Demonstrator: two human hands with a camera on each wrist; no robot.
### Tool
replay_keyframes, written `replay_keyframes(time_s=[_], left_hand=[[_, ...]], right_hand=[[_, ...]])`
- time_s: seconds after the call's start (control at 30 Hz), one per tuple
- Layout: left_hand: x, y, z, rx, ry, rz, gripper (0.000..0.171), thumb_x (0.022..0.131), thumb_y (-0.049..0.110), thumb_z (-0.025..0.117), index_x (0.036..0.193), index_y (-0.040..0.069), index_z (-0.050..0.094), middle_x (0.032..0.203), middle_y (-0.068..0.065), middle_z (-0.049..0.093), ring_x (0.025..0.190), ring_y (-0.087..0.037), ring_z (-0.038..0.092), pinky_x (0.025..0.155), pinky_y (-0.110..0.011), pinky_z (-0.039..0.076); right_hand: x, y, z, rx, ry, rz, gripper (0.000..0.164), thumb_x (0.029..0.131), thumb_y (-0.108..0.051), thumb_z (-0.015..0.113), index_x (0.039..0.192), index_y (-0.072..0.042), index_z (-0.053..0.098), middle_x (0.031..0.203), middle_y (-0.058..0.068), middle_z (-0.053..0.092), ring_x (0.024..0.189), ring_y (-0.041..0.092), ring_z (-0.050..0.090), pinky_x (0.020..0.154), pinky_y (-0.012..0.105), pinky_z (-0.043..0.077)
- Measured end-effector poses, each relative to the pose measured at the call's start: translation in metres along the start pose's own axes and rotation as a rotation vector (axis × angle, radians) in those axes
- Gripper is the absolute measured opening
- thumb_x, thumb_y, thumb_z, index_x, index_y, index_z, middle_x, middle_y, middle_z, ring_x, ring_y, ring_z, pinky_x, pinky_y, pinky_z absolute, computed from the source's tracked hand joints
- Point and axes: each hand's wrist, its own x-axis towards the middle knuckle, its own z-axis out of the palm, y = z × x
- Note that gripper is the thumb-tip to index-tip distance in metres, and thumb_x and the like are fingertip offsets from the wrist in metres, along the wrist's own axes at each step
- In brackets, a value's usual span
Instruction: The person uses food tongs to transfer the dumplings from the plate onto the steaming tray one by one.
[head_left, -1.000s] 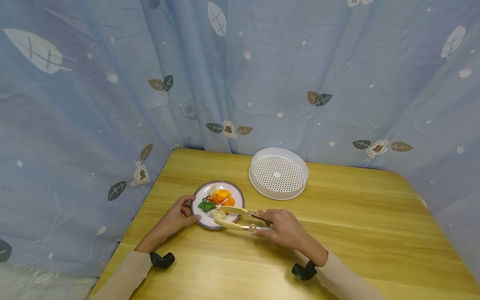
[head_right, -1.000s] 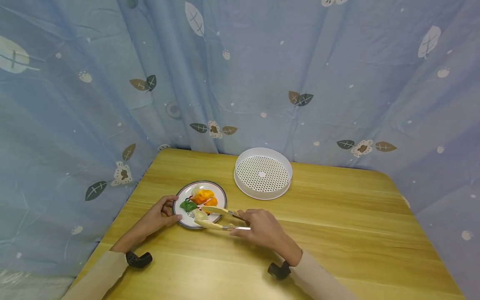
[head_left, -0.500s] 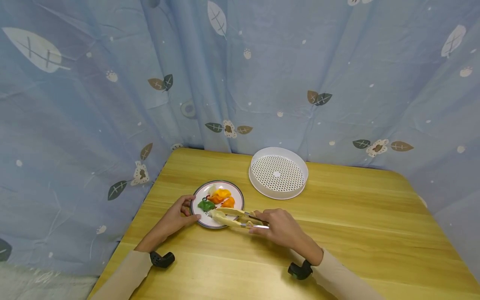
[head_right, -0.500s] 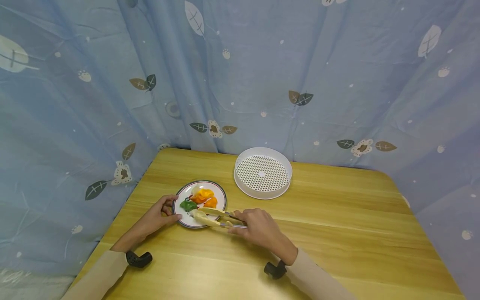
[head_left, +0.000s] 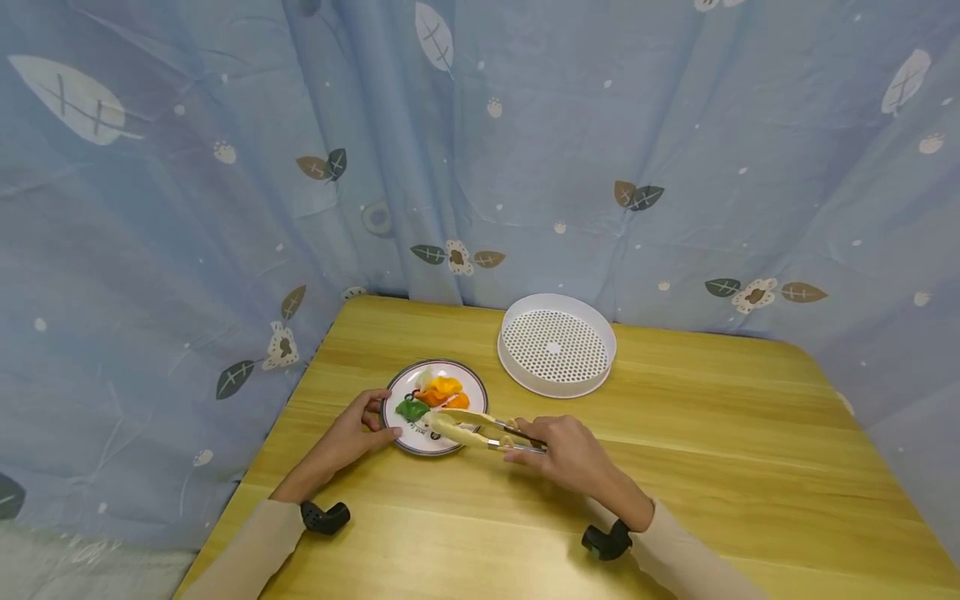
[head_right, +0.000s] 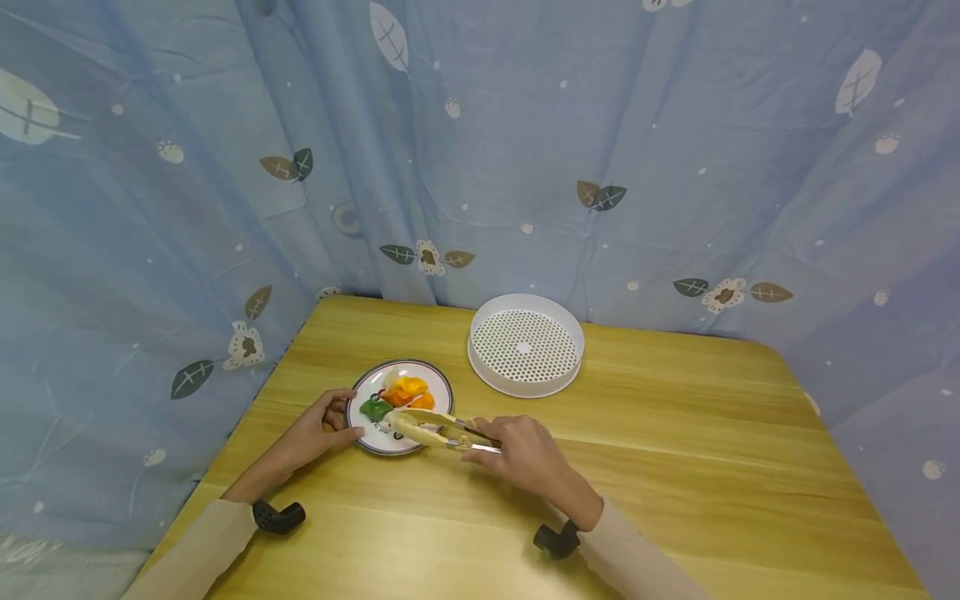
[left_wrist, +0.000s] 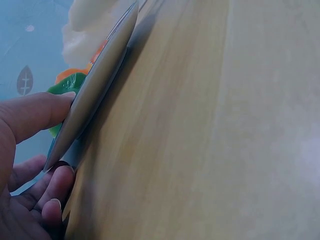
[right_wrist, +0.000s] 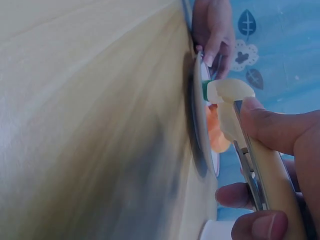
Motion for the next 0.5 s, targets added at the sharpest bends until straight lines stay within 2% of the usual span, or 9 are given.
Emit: replay_keyframes(time_s=[0.1, 0.23, 0.33, 0.5], left_hand=[[-0.001, -0.001, 0.000, 0.002, 0.005, -0.010, 0.070, 0.080, 0.032, 0.077, 0.138, 0.018, 0.041, 0.116, -0.008, 0.047, 0.091, -0.023, 0.045, 0.074, -0.032, 0.040], [-0.001, 0.000, 0.000, 0.005, 0.008, -0.025, 0.071, 0.080, 0.033, 0.078, 0.138, 0.018, 0.041, 0.116, -0.008, 0.046, 0.093, -0.023, 0.044, 0.074, -0.031, 0.040], [-0.001, 0.002, 0.000, 0.001, 0.010, -0.019, 0.070, 0.080, 0.032, 0.078, 0.138, 0.018, 0.041, 0.115, -0.008, 0.046, 0.093, -0.023, 0.044, 0.074, -0.031, 0.040], [0.001, 0.001, 0.000, -0.003, 0.008, -0.014, 0.072, 0.079, 0.033, 0.079, 0.138, 0.018, 0.042, 0.115, -0.008, 0.046, 0.093, -0.023, 0.044, 0.074, -0.030, 0.040]], right_hand=[[0.000, 0.002, -0.003, 0.012, 0.015, 0.005, 0.052, 0.080, -0.053, 0.069, 0.114, -0.014, 0.072, 0.061, -0.017, 0.043, 0.051, -0.001, 0.033, 0.047, 0.018, 0.030], [0.000, 0.007, -0.010, 0.004, 0.006, 0.033, 0.052, 0.081, -0.056, 0.067, 0.114, -0.016, 0.071, 0.060, -0.013, 0.046, 0.052, 0.000, 0.035, 0.048, 0.019, 0.031], [0.001, 0.010, -0.014, -0.005, 0.014, 0.053, 0.050, 0.081, -0.058, 0.065, 0.113, -0.020, 0.071, 0.060, -0.014, 0.045, 0.053, 0.001, 0.036, 0.048, 0.020, 0.031], [0.003, 0.015, -0.022, 0.001, 0.054, 0.032, 0.035, 0.081, -0.053, 0.069, 0.096, -0.022, 0.070, 0.059, -0.016, 0.038, 0.052, 0.001, 0.035, 0.047, 0.020, 0.030]])
